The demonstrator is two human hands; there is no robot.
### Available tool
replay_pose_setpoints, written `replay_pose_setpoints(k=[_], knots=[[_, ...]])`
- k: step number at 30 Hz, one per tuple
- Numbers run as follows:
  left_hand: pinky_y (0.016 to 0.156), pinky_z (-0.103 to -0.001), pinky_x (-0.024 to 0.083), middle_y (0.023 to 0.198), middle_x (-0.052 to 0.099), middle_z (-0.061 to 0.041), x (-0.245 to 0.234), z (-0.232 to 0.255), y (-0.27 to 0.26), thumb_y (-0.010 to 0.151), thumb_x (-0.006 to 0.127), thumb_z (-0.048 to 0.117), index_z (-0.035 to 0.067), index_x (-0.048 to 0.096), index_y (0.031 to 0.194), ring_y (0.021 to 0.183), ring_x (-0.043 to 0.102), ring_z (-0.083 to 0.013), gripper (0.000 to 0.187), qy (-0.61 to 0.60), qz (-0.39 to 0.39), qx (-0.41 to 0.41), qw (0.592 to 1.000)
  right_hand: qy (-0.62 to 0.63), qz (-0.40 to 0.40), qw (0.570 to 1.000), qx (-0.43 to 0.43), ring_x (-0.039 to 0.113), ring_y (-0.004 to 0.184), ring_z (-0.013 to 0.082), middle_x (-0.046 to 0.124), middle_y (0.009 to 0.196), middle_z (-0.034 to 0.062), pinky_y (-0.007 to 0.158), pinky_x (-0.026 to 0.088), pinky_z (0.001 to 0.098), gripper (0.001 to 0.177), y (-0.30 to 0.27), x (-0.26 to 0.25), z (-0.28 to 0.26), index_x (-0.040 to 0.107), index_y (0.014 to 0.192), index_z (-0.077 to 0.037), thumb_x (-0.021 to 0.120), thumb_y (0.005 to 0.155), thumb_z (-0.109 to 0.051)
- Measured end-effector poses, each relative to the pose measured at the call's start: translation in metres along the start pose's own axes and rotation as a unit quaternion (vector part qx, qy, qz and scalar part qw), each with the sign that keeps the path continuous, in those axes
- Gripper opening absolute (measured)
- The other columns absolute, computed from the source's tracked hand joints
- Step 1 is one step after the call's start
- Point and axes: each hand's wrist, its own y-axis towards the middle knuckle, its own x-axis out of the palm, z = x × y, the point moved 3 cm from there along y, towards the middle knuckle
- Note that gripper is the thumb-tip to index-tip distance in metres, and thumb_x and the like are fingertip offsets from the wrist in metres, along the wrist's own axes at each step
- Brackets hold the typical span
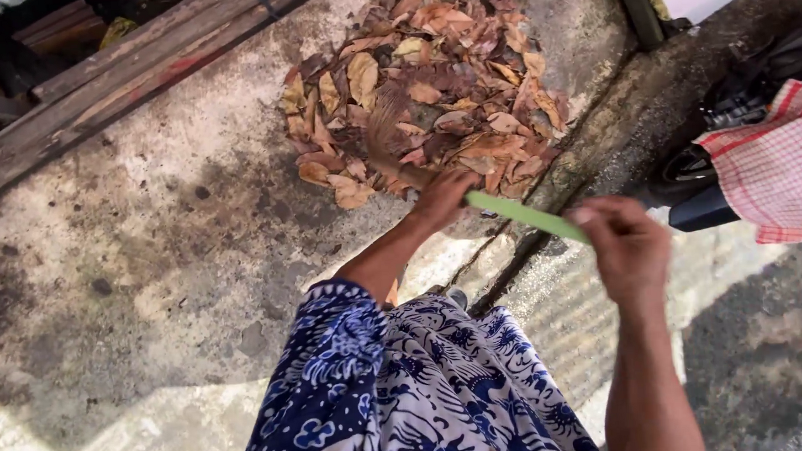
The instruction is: Sweeping dry leaves on a concrete patio and then repairing the broom handle by wrapping it with green adhesive tape.
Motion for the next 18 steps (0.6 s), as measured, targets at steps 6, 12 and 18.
replay_pose_setpoints(k=[6,12,18], knots=[[0.106,-0.047,0.044,0.128,0.059,-0.011,-0.04,0.001,-0.076,0.081,0.08,0.003,0.012,0.063,0.128,0.125,0.055,-0.0336,0.051,-0.008,0.103,0.041,0.994,0.064,-0.059,0.996,-0.013,0.069,0.075,0.0138,0.076,0.09,0.0143,0.065,0.056,0.0262,0.01,-0.043,0.042,-0.032,0.075,0.106,0.001,0.07,0.101,-0.006],[0.111,-0.047,0.04,0.129,0.055,-0.007,-0.062,0.141,-0.01,0.084,0.079,0.011,0.018,0.062,0.125,0.126,0.051,-0.029,0.044,-0.001,0.179,0.184,0.966,0.083,0.06,0.966,-0.237,0.072,0.074,0.0123,0.073,0.092,0.011,0.088,0.07,0.0337,0.014,-0.074,-0.059,-0.124,0.07,0.108,0.002,0.065,0.119,-0.005],[0.12,-0.046,0.037,0.126,0.061,-0.002,-0.025,0.142,0.043,0.093,0.073,0.004,0.018,0.067,0.121,0.129,0.055,-0.0236,0.032,-0.005,0.12,0.127,0.985,0.032,0.09,0.973,-0.209,0.071,0.069,0.0114,0.073,0.088,0.0105,0.056,0.057,0.0241,0.014,-0.047,-0.074,-0.06,0.069,0.104,0.001,0.066,0.115,-0.009]])
